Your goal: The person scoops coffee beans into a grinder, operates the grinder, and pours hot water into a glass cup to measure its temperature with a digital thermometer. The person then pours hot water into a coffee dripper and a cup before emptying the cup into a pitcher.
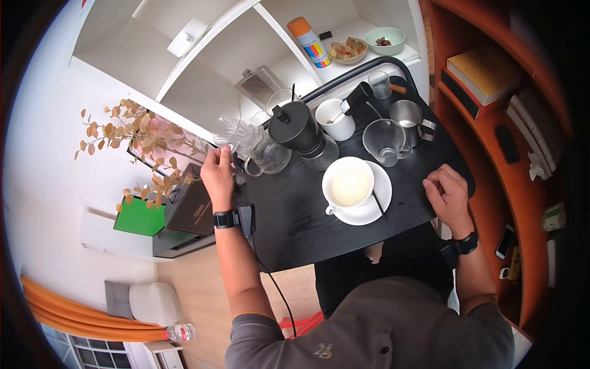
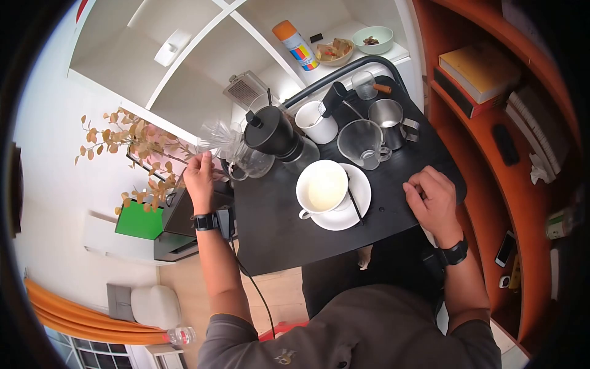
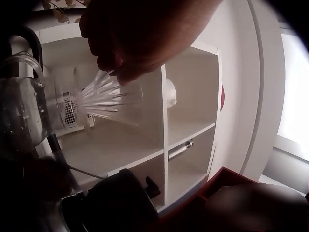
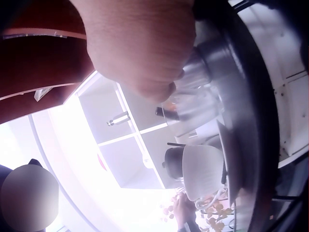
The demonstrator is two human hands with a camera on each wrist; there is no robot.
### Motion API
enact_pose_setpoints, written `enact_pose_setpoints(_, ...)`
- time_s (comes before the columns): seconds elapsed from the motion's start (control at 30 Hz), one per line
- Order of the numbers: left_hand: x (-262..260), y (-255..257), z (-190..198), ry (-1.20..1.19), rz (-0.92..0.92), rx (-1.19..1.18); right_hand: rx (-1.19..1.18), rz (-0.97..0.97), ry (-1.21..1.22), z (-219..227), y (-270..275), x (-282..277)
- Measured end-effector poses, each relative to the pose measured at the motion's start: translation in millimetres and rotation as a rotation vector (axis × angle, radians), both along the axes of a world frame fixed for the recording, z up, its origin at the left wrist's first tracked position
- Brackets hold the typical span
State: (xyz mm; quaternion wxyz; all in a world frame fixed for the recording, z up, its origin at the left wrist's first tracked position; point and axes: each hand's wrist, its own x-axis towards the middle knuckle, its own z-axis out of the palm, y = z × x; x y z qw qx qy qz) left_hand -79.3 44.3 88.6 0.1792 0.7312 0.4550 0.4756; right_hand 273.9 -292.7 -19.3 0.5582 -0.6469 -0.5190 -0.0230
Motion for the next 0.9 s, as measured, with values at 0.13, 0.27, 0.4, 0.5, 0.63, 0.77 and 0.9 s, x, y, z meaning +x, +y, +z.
enact_pose_setpoints(0.13,1,12,-7,0.183,0.075,-0.017,-0.013,-0.016,-0.023,1,0,-2)
enact_pose_setpoints(0.27,-3,17,-14,0.161,0.062,-0.065,-0.026,-0.028,-0.03,1,2,-3)
enact_pose_setpoints(0.4,-8,20,-23,0.099,0.025,-0.05,-0.038,-0.028,-0.041,3,2,-4)
enact_pose_setpoints(0.5,-8,10,-24,-0.04,-0.005,-0.074,-0.03,-0.016,-0.02,1,2,-3)
enact_pose_setpoints(0.63,-4,-14,-25,-0.299,-0.065,-0.029,-0.016,-0.013,-0.035,0,2,-1)
enact_pose_setpoints(0.77,7,-60,-37,-0.374,-0.164,-0.051,-0.029,-0.02,-0.05,-4,1,3)
enact_pose_setpoints(0.9,27,-109,-59,-0.352,-0.408,-0.195,-0.026,0.004,0.003,-3,2,-1)
